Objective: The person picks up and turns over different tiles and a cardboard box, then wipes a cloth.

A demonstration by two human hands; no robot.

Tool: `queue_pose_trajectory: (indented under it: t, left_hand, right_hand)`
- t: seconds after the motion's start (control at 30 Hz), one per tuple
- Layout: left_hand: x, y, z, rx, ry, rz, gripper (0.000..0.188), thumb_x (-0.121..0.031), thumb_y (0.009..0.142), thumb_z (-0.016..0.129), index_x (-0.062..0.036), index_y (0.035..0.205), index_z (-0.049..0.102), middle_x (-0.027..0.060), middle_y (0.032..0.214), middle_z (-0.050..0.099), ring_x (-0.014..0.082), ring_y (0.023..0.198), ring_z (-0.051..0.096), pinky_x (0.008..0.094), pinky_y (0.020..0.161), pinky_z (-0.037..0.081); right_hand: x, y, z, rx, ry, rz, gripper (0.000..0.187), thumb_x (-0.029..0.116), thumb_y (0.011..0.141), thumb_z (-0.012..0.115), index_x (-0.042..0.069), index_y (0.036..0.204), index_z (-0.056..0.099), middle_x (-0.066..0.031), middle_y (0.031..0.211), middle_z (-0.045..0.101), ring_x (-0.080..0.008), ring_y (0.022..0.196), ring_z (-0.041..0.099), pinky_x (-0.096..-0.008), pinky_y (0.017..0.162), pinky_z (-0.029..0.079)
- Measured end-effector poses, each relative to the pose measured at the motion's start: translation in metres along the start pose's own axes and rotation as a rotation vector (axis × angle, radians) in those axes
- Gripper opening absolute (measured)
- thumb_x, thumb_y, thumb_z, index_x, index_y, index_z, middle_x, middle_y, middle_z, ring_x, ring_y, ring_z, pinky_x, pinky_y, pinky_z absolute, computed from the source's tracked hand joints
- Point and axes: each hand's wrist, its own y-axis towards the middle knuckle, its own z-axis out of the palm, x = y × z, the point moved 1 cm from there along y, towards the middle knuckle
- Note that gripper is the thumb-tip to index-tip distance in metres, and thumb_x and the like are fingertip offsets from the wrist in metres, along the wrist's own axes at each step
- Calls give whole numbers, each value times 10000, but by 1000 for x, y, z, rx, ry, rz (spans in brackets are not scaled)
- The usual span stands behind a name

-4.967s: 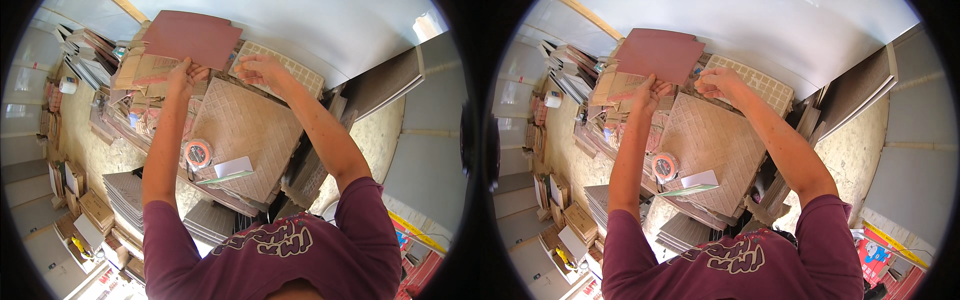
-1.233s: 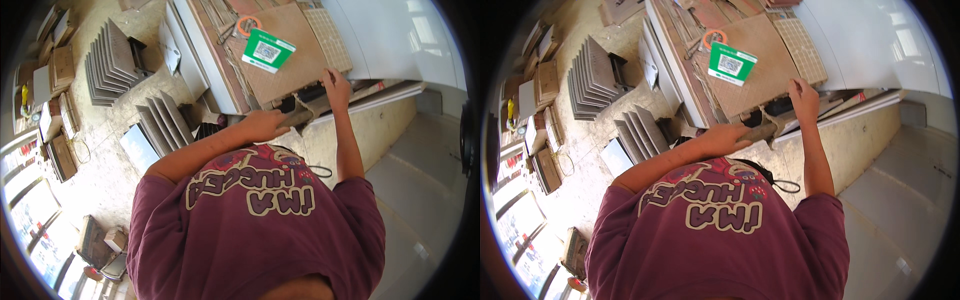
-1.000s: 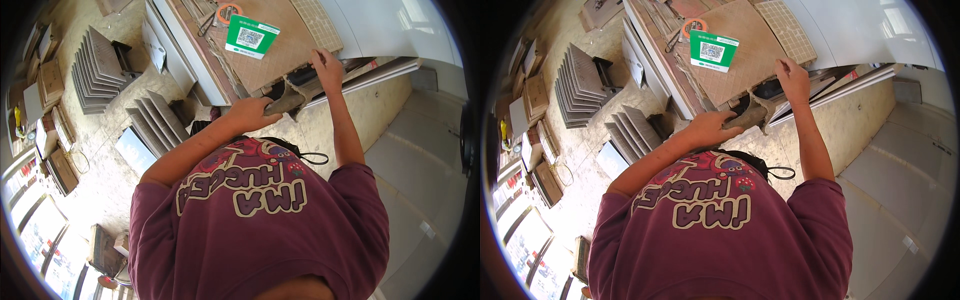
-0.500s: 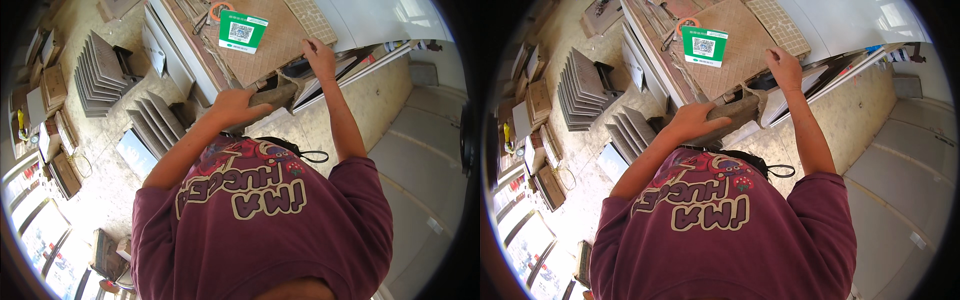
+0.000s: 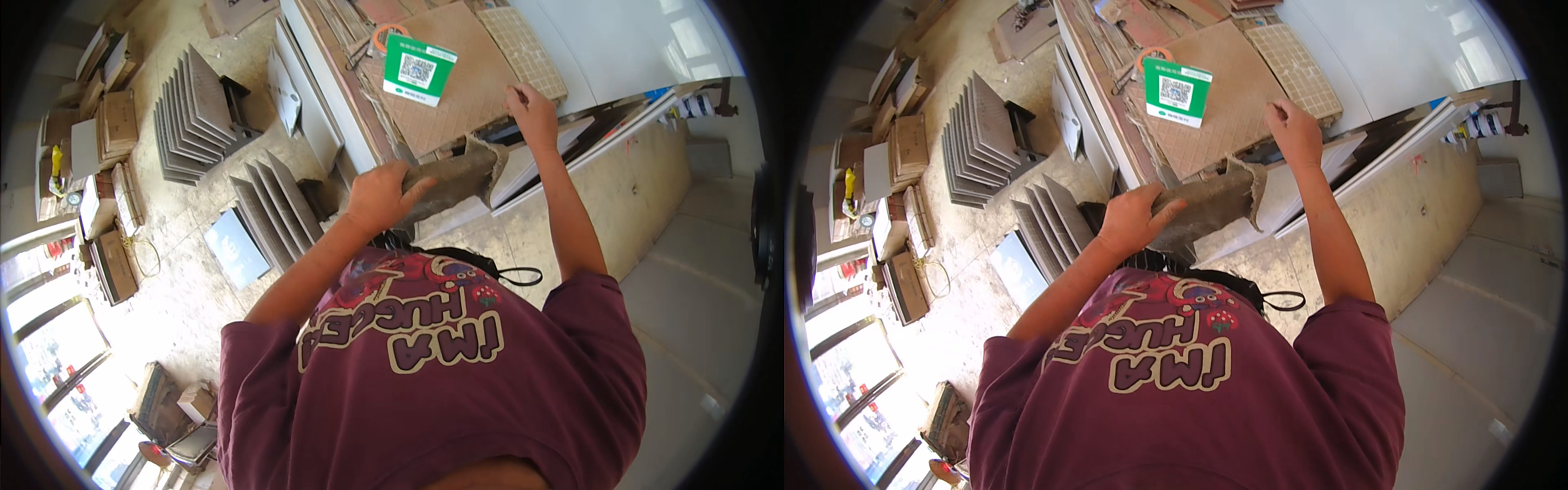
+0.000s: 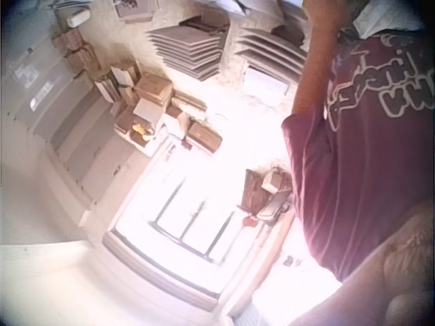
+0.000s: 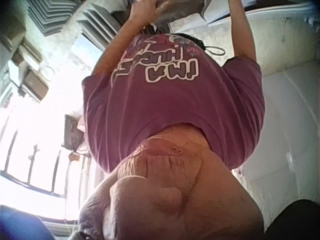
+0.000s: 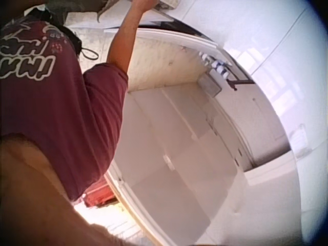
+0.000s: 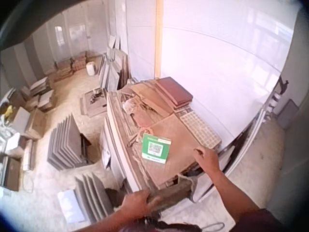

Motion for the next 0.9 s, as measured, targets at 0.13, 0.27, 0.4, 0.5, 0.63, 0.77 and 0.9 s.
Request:
queue_pose_trajectory:
  t: [0.13,0.27,0.4,0.5,0.63,0.77,0.9]
  left_hand:
    - [3,-1,2,-14,-31,-68,412,-458,877,533,-53,840,601,168,695,620,363,681,616,449,617,480]
    - [3,-1,1,-14,-17,-105,395,-445,879,532,-62,884,626,167,691,629,358,690,624,442,632,487]
    - [5,0,4,-7,1,-124,391,-439,876,539,-60,862,635,170,682,627,358,686,624,441,632,489]
    - [8,0,7,-24,-2,-127,396,-440,868,549,-55,845,636,177,674,623,360,682,623,443,629,491]
    - [7,0,7,-37,-17,-137,395,-434,855,569,-45,824,631,191,663,613,369,676,618,447,619,491]
    - [8,0,8,-55,-26,-140,389,-418,848,584,-36,785,623,199,647,601,380,665,608,452,602,485]
    - [8,-1,8,-78,-51,-133,393,-412,842,591,-29,757,615,198,641,595,384,658,602,457,591,478]
  right_hand:
    - [2,-1,3,-53,-71,-121,257,309,846,568,68,890,647,-108,746,646,-302,703,618,-362,632,476]
    - [14,-6,-3,-43,-91,-134,244,297,844,570,67,882,642,-119,742,640,-319,695,612,-371,620,479]
    - [15,-8,-3,-57,-106,-151,246,300,842,571,69,889,642,-114,744,642,-310,699,616,-368,625,482]
    - [15,-9,-5,-70,-98,-167,245,304,841,571,76,893,643,-113,746,643,-310,703,618,-371,628,483]
    - [16,-8,-5,-51,-122,-143,241,308,840,571,84,893,643,-112,749,644,-312,710,619,-378,635,483]
    - [15,-7,-2,-47,-124,-163,244,311,841,568,83,888,641,-114,739,639,-320,703,615,-384,632,483]
    - [10,-7,0,-59,-107,-196,251,316,845,563,76,866,634,-117,723,632,-328,692,610,-390,618,479]
